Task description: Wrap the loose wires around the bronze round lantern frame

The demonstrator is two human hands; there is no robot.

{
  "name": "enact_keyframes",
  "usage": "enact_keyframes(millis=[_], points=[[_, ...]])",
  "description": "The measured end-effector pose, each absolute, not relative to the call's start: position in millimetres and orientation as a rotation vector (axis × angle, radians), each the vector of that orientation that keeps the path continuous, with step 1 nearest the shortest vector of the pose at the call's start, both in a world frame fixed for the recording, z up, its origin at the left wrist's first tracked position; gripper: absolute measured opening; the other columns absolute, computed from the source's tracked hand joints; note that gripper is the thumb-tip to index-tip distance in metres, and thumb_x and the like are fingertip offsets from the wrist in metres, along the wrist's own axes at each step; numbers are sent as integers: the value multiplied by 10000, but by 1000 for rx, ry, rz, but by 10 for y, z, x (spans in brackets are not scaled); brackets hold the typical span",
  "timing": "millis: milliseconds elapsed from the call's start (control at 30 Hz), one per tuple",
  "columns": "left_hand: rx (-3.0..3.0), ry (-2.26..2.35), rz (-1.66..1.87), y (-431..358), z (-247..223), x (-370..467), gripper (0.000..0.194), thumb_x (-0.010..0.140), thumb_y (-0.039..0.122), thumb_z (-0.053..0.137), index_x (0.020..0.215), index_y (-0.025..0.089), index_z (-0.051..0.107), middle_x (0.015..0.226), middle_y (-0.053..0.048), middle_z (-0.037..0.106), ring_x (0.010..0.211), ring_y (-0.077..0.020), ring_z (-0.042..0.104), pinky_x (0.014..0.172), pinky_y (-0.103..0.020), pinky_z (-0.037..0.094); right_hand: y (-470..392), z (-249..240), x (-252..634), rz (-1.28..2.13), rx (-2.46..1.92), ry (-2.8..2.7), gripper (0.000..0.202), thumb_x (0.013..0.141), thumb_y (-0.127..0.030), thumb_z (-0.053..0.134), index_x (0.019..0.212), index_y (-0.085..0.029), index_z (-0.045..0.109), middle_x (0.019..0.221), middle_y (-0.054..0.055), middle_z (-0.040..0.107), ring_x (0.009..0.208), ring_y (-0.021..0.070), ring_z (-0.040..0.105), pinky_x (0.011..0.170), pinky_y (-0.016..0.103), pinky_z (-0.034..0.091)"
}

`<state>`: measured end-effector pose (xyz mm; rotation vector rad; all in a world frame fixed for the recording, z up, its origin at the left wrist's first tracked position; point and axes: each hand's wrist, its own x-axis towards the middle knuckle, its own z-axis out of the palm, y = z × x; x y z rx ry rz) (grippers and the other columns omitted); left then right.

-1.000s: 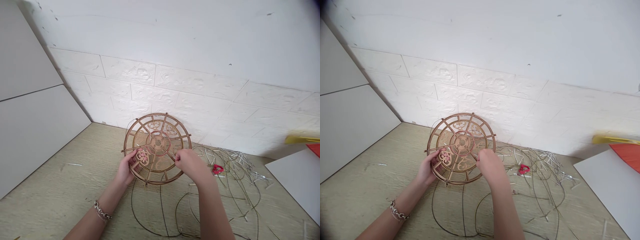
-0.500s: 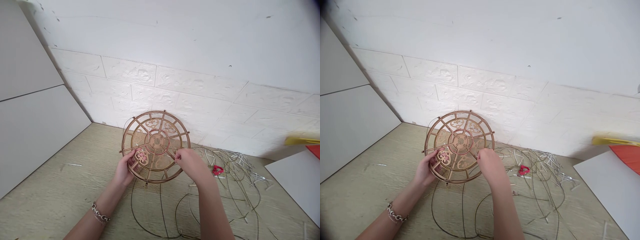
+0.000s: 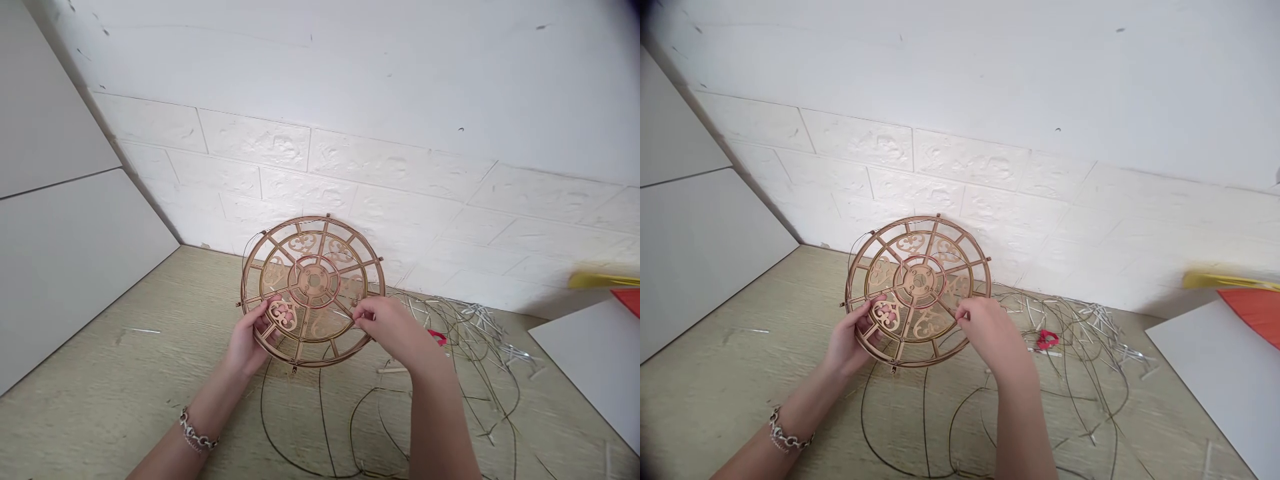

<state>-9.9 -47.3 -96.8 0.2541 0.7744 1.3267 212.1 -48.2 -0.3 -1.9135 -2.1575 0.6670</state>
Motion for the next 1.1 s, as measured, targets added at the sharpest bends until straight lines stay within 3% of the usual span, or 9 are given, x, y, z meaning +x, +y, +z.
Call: enact_keyframes(millis=[333,767,1100], points=[[242,740,1341,-475,-974,-127,199,801,190,492,924,131,637,740,-72,685,666,-173,660,460,-210,499,-553,-5,1931,318,-2131,-2086,136,798,-144,416,766,-195,539,751,17,592,699,139,518,523,241,249],[256,699,1358,-484,-1013,-83,190,795,189,506,928,144,633,767,-62,683,703,-178,659,481,-220,506,-556,58,2006,437,-2143,-2032,166,807,-216,458,749,-224,614,802,3,620,755,145,540,539,236,266],[267,716,1333,-479,-1015,-77,204,789,177,510,949,134,628,781,-76,683,709,-180,659,479,-216,506,-516,-60,1900,49,-2196,-2261,212,819,-104,392,740,-170,578,741,60,605,674,165,562,494,254,214]])
